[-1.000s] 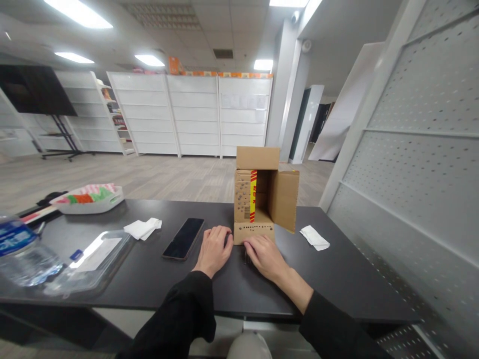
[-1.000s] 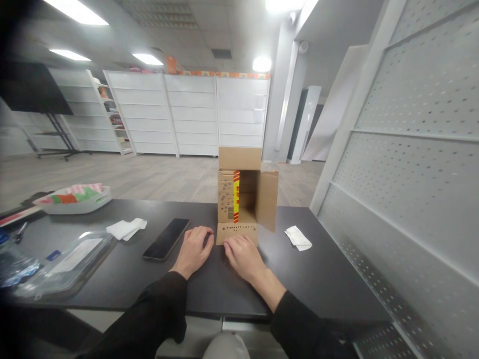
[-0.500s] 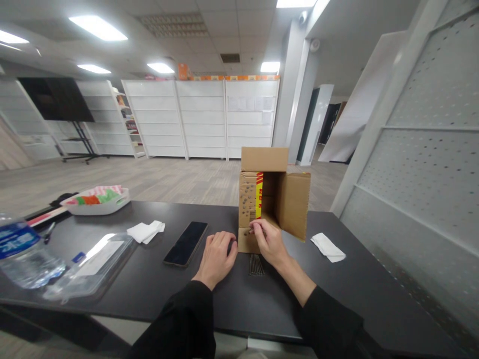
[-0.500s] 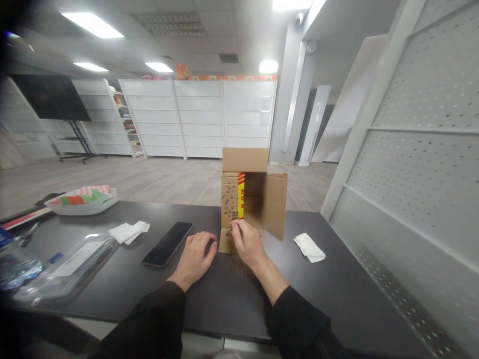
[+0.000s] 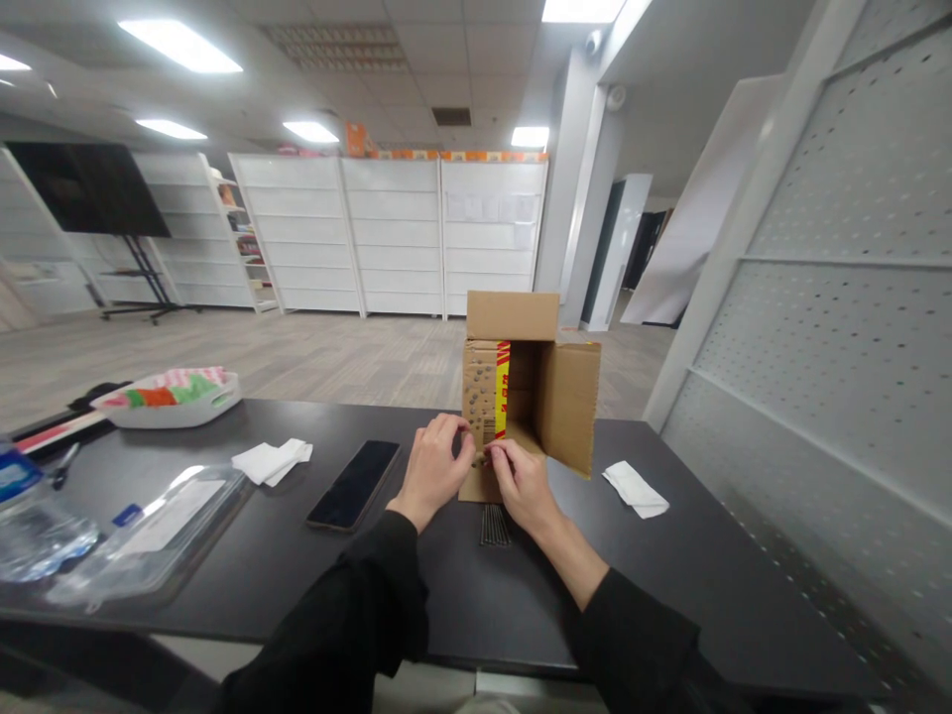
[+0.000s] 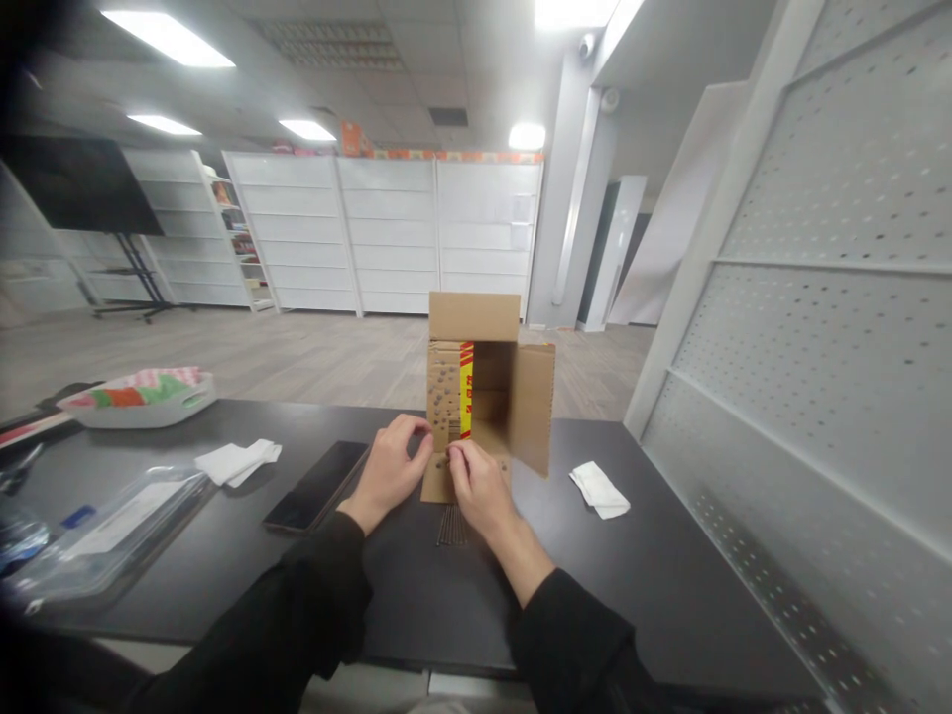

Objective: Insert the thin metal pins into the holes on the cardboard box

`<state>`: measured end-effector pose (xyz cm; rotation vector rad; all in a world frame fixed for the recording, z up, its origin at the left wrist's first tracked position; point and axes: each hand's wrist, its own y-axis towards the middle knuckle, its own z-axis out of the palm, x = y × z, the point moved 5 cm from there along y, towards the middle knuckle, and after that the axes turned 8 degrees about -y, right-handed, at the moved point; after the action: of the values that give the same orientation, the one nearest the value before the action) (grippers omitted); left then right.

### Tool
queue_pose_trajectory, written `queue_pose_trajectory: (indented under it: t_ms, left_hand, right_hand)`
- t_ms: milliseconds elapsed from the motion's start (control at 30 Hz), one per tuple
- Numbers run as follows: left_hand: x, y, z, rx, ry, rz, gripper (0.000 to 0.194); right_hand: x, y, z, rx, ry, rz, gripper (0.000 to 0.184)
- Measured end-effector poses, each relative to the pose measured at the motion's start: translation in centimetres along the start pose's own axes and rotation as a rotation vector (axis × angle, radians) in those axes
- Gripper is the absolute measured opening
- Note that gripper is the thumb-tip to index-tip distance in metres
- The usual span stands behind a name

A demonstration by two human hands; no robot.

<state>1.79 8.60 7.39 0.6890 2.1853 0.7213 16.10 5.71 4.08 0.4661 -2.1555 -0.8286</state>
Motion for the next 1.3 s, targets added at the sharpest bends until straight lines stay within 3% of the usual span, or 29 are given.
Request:
queue_pose_trajectory:
  t_ms: [200, 400, 933, 1300]
  left_hand:
    - [1.9, 2.1, 0.7, -0.166, -0.121, -0.041, 0.011]
    - [3.6, 1.8, 1.3, -0.27, -0.28, -0.122, 0.016]
    - [4.7, 0.8, 2.0, -0.302, -0.494, -0.278, 0.019]
    - [5.4, 0.9, 2.0, -0.355, -0.527, -0.339, 0.02]
  right_hand:
    - [-0.2, -0.1, 0.3, 0.034, -0.033, 0.008, 0.023]
    - [-0.4, -0.1, 0.6, 0.067, -0.015, 0.027, 0.024]
    - [-0.4, 0.0, 0.7, 0.075, -0.036, 0.005, 0.024]
    - [-0.2, -0.1, 0.8, 0.112, -0.069, -0.018, 0.024]
